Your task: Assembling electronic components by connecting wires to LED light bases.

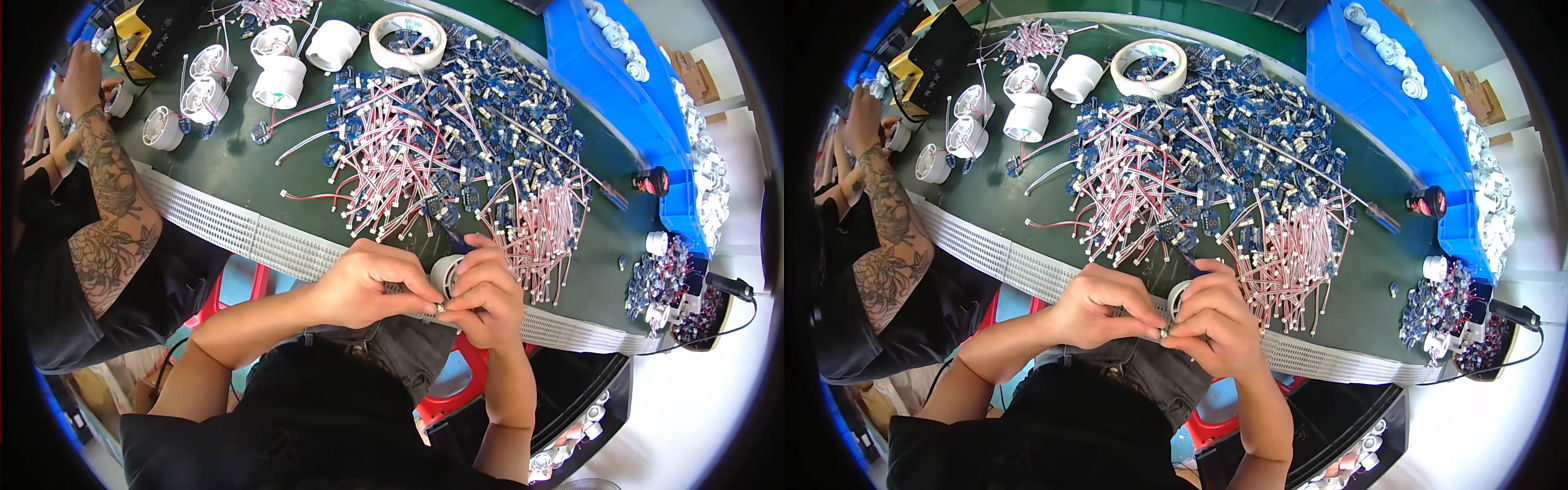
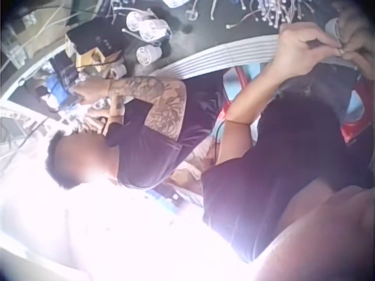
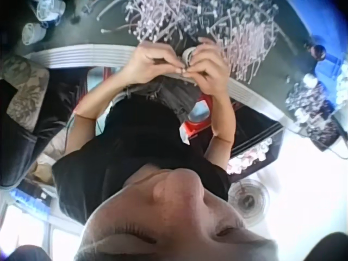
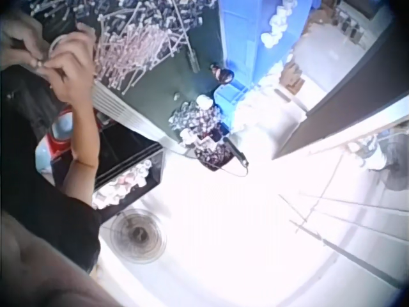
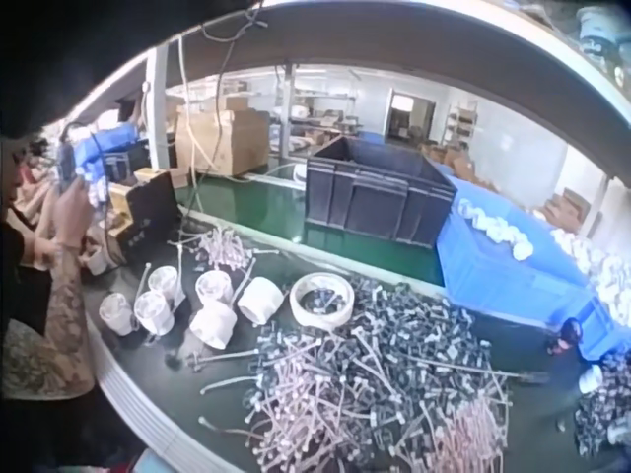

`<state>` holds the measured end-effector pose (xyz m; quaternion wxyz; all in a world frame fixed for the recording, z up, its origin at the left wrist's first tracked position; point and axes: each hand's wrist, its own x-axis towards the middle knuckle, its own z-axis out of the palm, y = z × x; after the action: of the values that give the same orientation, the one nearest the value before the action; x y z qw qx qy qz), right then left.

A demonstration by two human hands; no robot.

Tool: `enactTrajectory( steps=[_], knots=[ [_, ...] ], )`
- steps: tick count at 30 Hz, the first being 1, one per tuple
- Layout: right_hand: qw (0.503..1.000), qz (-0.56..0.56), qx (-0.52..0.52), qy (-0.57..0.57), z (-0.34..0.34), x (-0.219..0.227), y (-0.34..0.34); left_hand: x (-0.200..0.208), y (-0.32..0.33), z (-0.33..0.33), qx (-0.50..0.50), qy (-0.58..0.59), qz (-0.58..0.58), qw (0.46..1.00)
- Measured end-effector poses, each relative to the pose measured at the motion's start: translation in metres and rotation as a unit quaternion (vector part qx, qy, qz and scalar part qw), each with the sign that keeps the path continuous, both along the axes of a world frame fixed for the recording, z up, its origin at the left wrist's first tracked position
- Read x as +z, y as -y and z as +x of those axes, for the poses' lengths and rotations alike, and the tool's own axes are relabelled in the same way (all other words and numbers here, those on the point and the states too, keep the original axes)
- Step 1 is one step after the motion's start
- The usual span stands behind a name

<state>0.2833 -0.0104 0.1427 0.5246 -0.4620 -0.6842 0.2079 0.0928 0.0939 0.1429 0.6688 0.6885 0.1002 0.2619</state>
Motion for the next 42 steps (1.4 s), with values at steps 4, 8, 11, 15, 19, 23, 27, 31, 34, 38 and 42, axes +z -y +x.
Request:
enactTrajectory(
  steps=[4, 8, 11, 15, 19, 23, 27, 31, 34, 38, 42],
  knots=[
    [1.0, -0.006, 0.015, 0.012, 0.001, 0.0, 0.001, -0.001, 0.001, -0.001, -0.006, 0.005, 0.016, 1.0],
    [0.999, -0.007, 0.026, 0.024, 0.001, -0.002, 0.003, -0.003, 0.003, -0.001, -0.006, 0.004, 0.025, 1.0],
    [0.999, -0.015, 0.031, 0.032, 0.002, 0.0, 0.002, -0.004, 0.002, -0.002, -0.023, 0.009, 0.024, 0.999],
    [0.999, -0.017, 0.037, 0.029, 0.003, 0.0, 0.0, -0.005, 0.0, -0.002, -0.048, 0.016, 0.025, 0.998],
    [0.998, -0.027, 0.044, 0.03, 0.004, 0.001, -0.001, -0.002, 0.0, 0.0, -0.068, 0.018, 0.03, 0.997],
    [0.999, -0.038, 0.025, 0.001, 0.007, 0.002, -0.003, 0.001, -0.001, 0.003, -0.059, 0.007, -0.01, 0.998],
    [0.989, 0.009, -0.032, -0.144, 0.01, 0.004, 0.014, -0.001, -0.003, -0.007, 0.007, 0.007, -0.217, 0.976],
    [0.938, 0.142, 0.087, -0.305, 0.019, 0.017, 0.033, -0.003, -0.008, -0.057, 0.122, 0.126, -0.263, 0.949],
    [0.911, 0.177, 0.167, -0.332, 0.022, 0.034, 0.045, 0.002, -0.025, -0.106, 0.293, 0.155, -0.28, 0.901],
    [0.934, 0.113, 0.146, -0.306, 0.04, 0.066, 0.086, -0.025, -0.088, -0.141, 0.39, 0.189, -0.205, 0.877],
    [0.942, 0.089, -0.128, -0.297, 0.056, 0.098, 0.146, -0.096, -0.167, -0.189, 0.514, -0.014, 0.039, 0.857]
  ],
)
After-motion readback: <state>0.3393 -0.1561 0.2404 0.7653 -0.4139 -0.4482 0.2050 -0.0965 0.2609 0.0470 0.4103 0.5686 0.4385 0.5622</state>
